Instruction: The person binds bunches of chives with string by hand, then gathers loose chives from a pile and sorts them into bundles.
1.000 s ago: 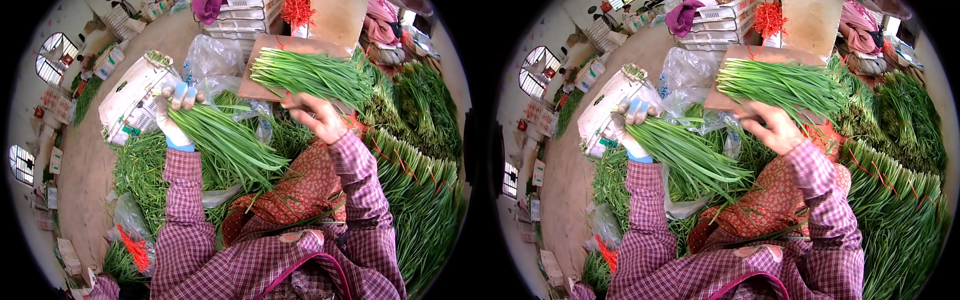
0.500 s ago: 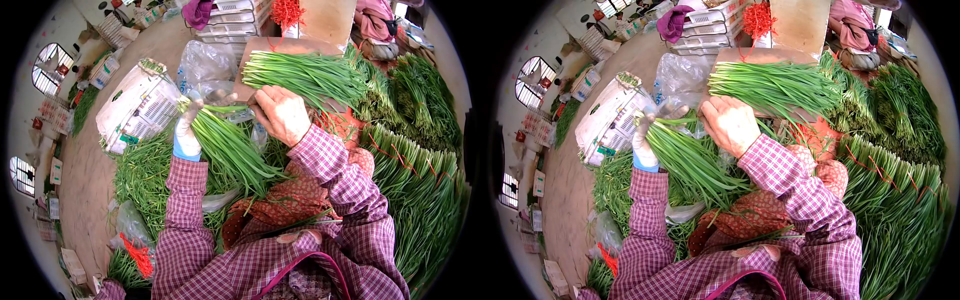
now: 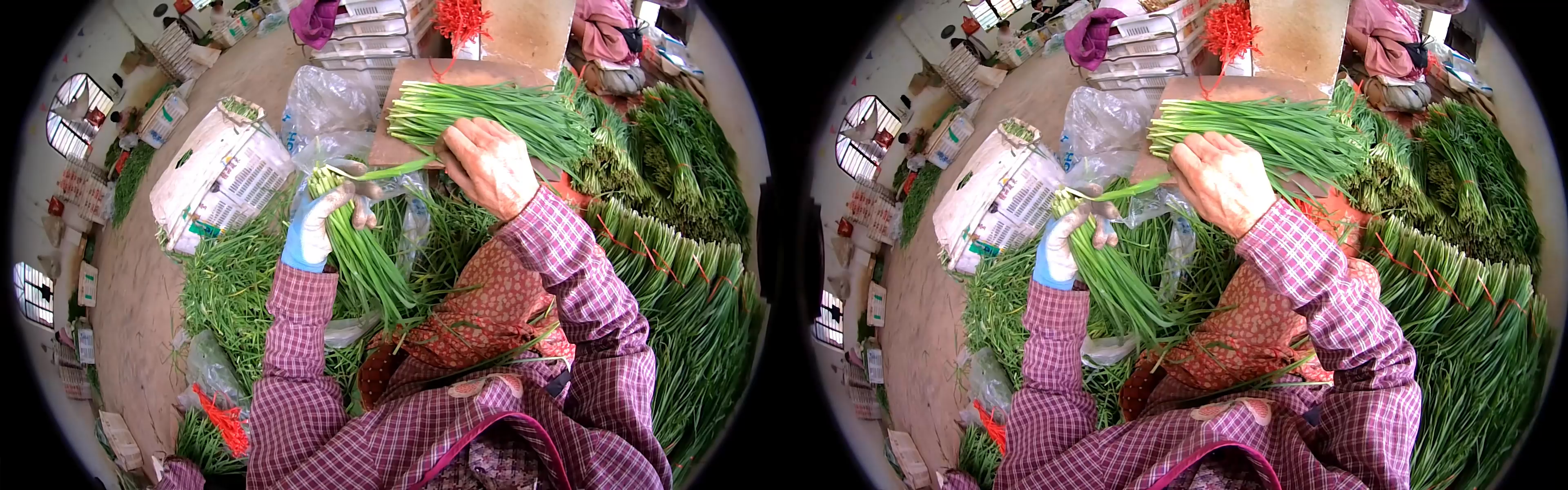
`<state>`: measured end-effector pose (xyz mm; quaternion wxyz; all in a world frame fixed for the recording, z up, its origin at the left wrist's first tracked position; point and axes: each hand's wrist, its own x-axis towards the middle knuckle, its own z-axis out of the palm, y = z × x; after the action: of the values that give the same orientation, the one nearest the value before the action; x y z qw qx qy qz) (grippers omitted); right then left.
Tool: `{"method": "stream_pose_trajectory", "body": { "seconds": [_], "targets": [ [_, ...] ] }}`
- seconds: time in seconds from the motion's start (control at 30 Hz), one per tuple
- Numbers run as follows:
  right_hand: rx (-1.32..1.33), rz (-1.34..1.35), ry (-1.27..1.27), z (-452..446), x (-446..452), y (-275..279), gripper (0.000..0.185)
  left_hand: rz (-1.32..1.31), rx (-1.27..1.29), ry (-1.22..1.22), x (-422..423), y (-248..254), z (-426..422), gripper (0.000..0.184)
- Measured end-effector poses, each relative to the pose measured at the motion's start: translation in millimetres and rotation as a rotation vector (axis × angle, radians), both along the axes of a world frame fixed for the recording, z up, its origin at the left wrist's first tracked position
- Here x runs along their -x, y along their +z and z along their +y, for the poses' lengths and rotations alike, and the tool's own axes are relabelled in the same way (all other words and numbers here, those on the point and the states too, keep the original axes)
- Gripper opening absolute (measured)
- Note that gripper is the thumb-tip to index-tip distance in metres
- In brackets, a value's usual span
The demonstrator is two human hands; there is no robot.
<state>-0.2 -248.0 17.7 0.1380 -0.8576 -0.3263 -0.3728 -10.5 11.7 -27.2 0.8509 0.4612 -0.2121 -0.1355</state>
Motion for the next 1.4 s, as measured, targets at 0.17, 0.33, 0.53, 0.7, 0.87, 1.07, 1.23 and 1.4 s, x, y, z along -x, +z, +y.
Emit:
{"method": "stream_pose_trajectory", "body": {
  "seconds": [0.17,0.33,0.53,0.7,0.87,1.07,1.23,1.4],
  "targets": [
    [-0.067,0.133,0.036,-14,2,-16,0.016,0.027,-0.005,0.067,-4,-8,12,0.026],
    [0.087,0.292,-0.221,-37,0,-64,0.026,-0.056,0.142,0.142,-6,4,30,0.029],
    [-0.327,0.519,0.421,28,22,-35,0.105,-0.300,-0.052,0.511,23,46,-30,0.020],
    [-0.417,0.495,0.447,62,33,-22,0.094,-0.426,0.257,0.391,21,74,-58,0.014],
    [-0.262,0.225,0.184,25,17,3,0.068,-0.365,0.474,0.211,-8,76,-68,0.025],
    [-0.014,-0.073,-0.190,-95,-29,53,0.060,-0.576,-0.252,0.455,-74,74,-73,0.099],
    [0.090,0.089,-0.351,-159,-91,52,0.052,-1.074,-1.403,0.510,-144,8,-112,0.121],
    [0.147,0.331,-0.348,-156,-158,26,0.049,-1.263,-1.894,0.273,-203,-14,-141,0.132]
  ]
}}
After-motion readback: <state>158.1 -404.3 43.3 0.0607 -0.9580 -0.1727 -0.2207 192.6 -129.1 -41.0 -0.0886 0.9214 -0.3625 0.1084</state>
